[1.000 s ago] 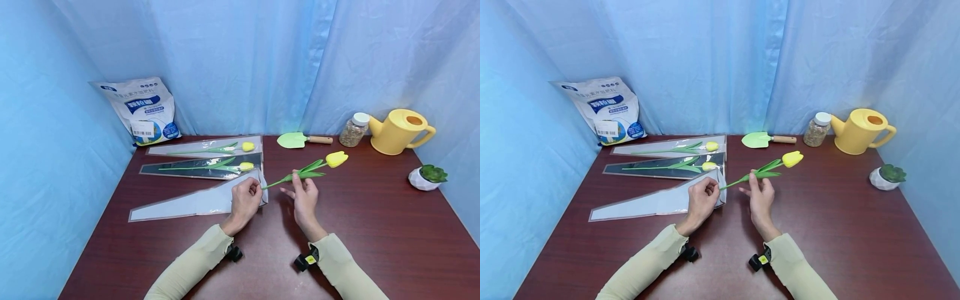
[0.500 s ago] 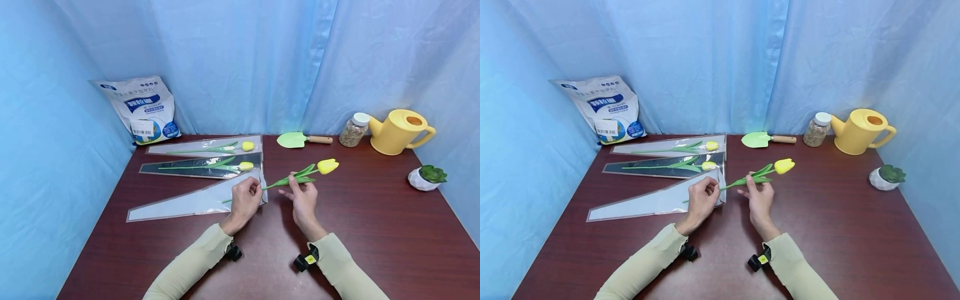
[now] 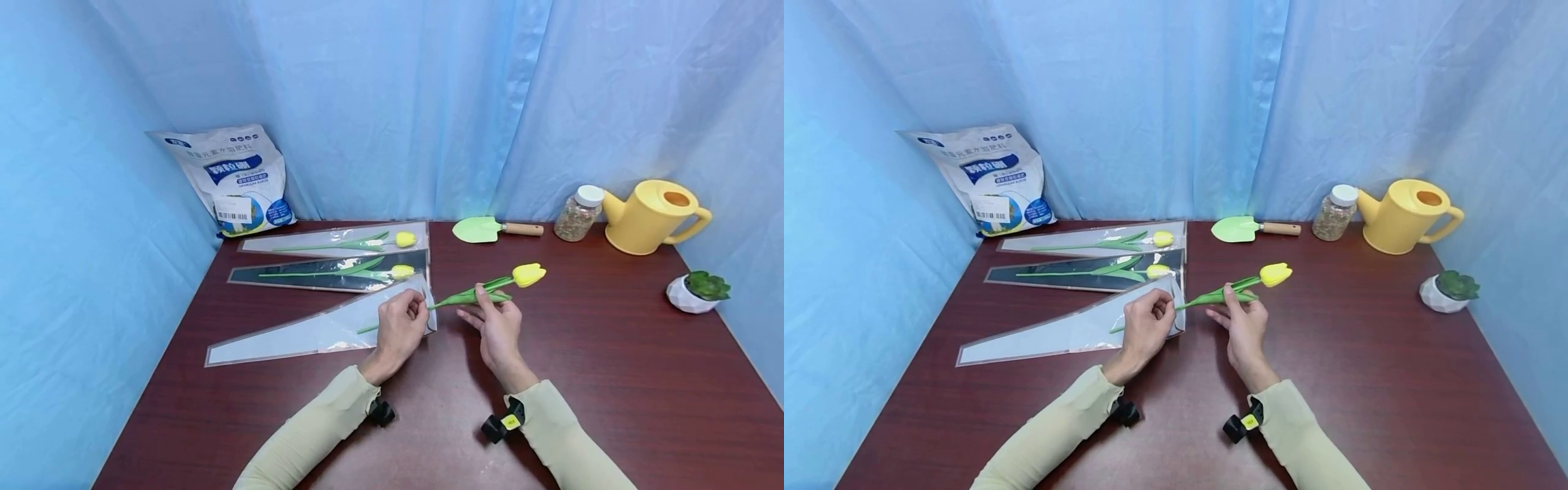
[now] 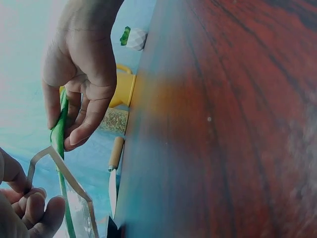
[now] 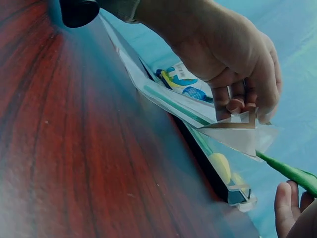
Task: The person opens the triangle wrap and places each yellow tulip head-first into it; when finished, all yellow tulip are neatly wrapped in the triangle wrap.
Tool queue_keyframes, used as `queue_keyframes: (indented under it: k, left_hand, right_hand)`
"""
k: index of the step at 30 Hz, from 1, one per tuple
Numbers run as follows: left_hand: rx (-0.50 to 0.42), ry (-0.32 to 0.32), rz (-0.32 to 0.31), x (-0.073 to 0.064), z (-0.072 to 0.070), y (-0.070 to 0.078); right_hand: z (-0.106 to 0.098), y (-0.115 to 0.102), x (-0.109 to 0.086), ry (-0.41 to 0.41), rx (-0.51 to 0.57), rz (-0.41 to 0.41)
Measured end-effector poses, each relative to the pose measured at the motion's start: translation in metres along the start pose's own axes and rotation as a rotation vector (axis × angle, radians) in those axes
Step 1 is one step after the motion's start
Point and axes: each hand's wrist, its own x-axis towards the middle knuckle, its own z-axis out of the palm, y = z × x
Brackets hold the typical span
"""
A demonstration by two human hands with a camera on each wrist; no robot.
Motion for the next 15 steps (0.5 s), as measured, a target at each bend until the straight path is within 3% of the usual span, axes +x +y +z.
queue_keyframes:
  k: [5, 15]
  left_hand:
    - [0.009, -0.004, 0.005, 0.000, 0.000, 0.001]
    - [0.005, -0.012, 0.019, 0.000, 0.001, 0.000]
  right_hand:
    - [0.003, 0.008, -0.004, -0.018, 0.004, -0.014]
    - [0.007, 0.012, -0.007, -0.066, -0.029, 0.060]
